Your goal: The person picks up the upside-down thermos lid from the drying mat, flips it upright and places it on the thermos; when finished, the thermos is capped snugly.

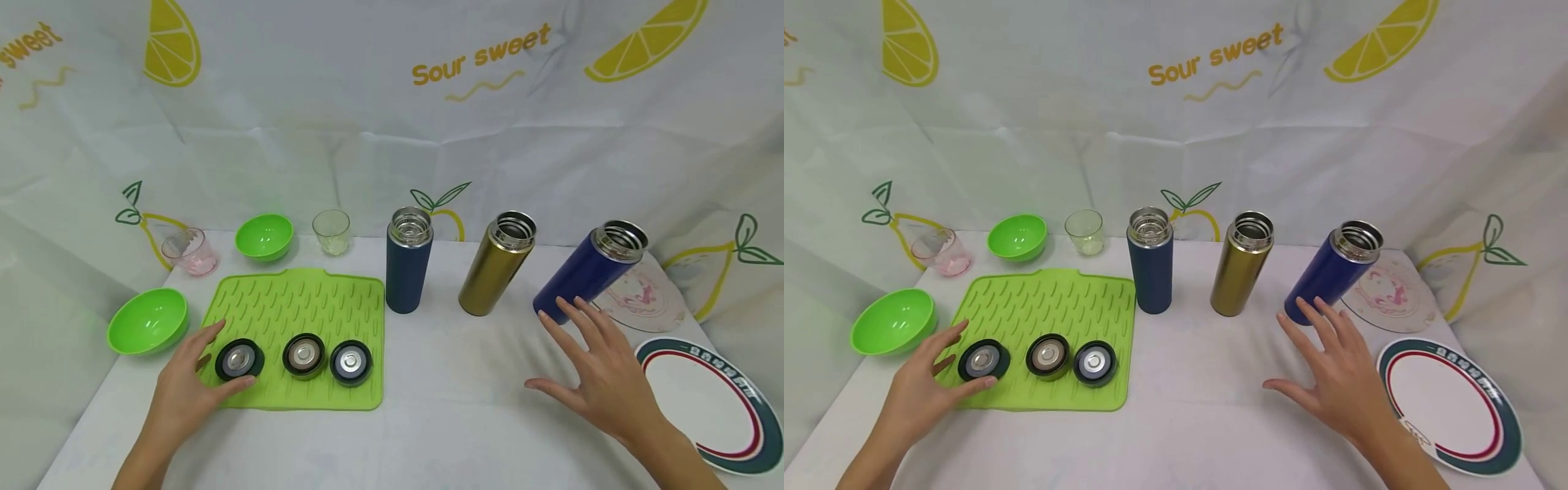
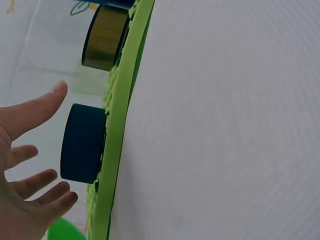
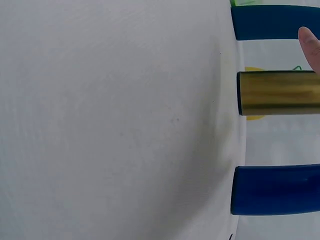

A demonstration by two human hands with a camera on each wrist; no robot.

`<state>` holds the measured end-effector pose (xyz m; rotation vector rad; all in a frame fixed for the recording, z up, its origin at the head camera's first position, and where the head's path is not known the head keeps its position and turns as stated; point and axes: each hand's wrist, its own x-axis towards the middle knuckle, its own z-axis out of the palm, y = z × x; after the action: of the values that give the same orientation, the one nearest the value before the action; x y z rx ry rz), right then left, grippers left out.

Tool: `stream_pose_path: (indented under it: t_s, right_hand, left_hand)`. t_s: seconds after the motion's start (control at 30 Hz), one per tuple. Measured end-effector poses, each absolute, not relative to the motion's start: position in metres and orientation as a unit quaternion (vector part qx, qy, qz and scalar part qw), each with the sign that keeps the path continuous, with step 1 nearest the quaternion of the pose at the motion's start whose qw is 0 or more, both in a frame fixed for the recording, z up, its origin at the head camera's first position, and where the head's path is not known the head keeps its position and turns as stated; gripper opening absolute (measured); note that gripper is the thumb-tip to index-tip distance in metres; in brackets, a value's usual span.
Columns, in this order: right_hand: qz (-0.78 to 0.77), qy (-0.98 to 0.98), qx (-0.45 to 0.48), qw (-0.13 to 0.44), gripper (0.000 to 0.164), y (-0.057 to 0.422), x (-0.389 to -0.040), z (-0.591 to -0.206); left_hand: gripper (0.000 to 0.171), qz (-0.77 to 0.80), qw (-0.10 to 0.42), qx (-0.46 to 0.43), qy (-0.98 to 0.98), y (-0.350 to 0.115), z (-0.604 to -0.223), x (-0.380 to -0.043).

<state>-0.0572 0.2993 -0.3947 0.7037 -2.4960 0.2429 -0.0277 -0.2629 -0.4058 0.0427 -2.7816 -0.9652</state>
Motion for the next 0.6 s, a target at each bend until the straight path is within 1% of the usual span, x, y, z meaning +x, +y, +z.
stream_pose_path:
  t_s: [0.17, 0.3, 0.47, 0.6]
  right_hand:
    - [0.109, -0.925, 0.263, 0.252, 0.092, 0.296, -0.058, -0.402]
    - [0.119, -0.929, 0.261, 0.233, 0.092, 0.295, -0.056, -0.410]
    - [0.137, -0.933, 0.265, 0.202, 0.093, 0.292, -0.053, -0.417]
    - [0.144, -0.934, 0.269, 0.184, 0.095, 0.288, -0.052, -0.416]
  left_hand:
    - [0.098, -0.360, 0.046, 0.059, -0.930, -0.270, -0.411, -0.027]
    - [0.089, -0.355, 0.018, 0.066, -0.933, -0.272, -0.414, -0.029]
    - [0.085, -0.357, -0.006, 0.068, -0.931, -0.274, -0.414, -0.031]
    - [0.085, -0.354, -0.010, 0.061, -0.933, -0.276, -0.413, -0.033]
